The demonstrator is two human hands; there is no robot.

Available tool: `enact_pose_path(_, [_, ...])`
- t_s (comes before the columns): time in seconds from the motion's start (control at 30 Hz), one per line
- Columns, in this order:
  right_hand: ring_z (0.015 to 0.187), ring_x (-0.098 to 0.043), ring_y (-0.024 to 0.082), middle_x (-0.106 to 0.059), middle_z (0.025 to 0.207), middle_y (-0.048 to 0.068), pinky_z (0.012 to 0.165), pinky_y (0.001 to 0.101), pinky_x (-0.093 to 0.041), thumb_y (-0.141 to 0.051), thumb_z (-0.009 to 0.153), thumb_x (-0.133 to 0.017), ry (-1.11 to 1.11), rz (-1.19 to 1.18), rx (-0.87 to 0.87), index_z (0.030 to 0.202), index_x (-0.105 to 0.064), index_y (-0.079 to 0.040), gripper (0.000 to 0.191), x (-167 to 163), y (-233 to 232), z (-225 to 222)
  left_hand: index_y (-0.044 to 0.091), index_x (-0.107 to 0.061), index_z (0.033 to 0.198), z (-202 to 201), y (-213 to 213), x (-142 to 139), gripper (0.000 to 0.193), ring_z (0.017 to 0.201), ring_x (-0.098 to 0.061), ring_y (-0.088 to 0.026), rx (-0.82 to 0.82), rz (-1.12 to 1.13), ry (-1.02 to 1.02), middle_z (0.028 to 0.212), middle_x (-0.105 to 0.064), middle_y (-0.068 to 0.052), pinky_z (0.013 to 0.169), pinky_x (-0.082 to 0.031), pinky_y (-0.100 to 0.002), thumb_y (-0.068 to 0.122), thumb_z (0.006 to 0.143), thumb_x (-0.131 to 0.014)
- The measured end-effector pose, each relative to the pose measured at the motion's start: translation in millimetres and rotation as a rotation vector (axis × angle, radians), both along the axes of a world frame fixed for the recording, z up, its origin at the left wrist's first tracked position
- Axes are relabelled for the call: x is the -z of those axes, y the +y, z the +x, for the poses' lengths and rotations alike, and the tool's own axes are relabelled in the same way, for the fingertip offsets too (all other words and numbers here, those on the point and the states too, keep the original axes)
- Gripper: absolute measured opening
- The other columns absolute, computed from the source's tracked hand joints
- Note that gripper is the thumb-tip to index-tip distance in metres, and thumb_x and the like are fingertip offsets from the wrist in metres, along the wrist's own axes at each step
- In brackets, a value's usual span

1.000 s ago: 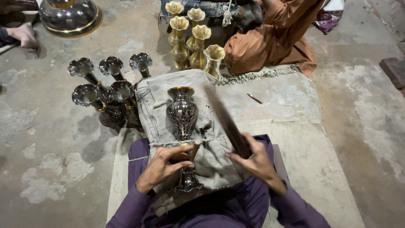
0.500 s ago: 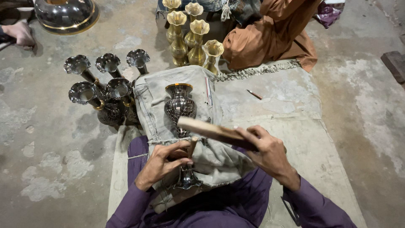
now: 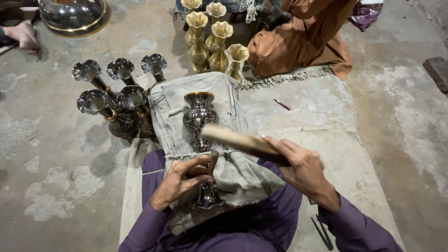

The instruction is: The person sits on the floor holding a small punch against an engraved metal vase resting on a cloth pad, and repeatedly strikes the punch with a wooden mallet to chase the vase's decorative pattern, repositioning the punch around the surface as they work.

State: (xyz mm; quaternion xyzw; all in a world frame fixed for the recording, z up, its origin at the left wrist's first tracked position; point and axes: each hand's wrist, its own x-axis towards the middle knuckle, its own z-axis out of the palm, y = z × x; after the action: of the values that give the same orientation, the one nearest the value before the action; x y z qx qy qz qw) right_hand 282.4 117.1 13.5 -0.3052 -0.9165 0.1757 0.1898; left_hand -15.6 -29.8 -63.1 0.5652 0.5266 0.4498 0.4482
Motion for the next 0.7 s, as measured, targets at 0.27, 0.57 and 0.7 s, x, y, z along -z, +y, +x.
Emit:
enact_pose_path(0.27, [0.084, -0.075, 0.019, -0.076, 0.115, 0.005, 0.074, 0.0317, -0.066, -0.003, 0.076, -0.071, -0.056, -0.123, 0.075, 0.146, -0.053, -0.029, 0.077, 22.6, 5.8, 8.4, 0.005, -0.063, 0.136, -0.8, 1.2, 5.5, 0.052, 0.09, -0.082, -0.018, 0.01, 0.044, -0.013, 0.099, -0.083, -0.012, 0.08, -0.066, -0.031, 0.006, 0.086, -0.075])
enact_pose_path(0.57, [0.104, -0.071, 0.026, -0.071, 0.122, 0.012, 0.086, 0.0384, -0.06, -0.006, 0.075, -0.07, 0.001, -0.073, 0.014, 0.15, -0.052, -0.021, 0.078, 23.9, 3.6, 12.0, 0.004, -0.064, 0.134, -2.5, 0.3, 7.1, 0.049, 0.089, -0.082, -0.016, 0.004, 0.041, 0.02, 0.096, -0.084, -0.012, 0.079, -0.066, -0.029, 0.006, 0.086, -0.076])
enact_pose_path(0.7, [0.095, -0.07, 0.022, -0.072, 0.117, 0.01, 0.081, 0.0346, -0.06, -0.009, 0.074, -0.069, -0.006, 0.016, 0.042, 0.148, -0.055, -0.021, 0.076, 24.1, 2.6, 11.4, 0.003, -0.063, 0.136, -3.6, 1.3, 8.4, 0.05, 0.087, -0.082, -0.016, 0.023, 0.063, 0.037, 0.094, -0.084, -0.012, 0.078, -0.065, -0.029, 0.004, 0.087, -0.076])
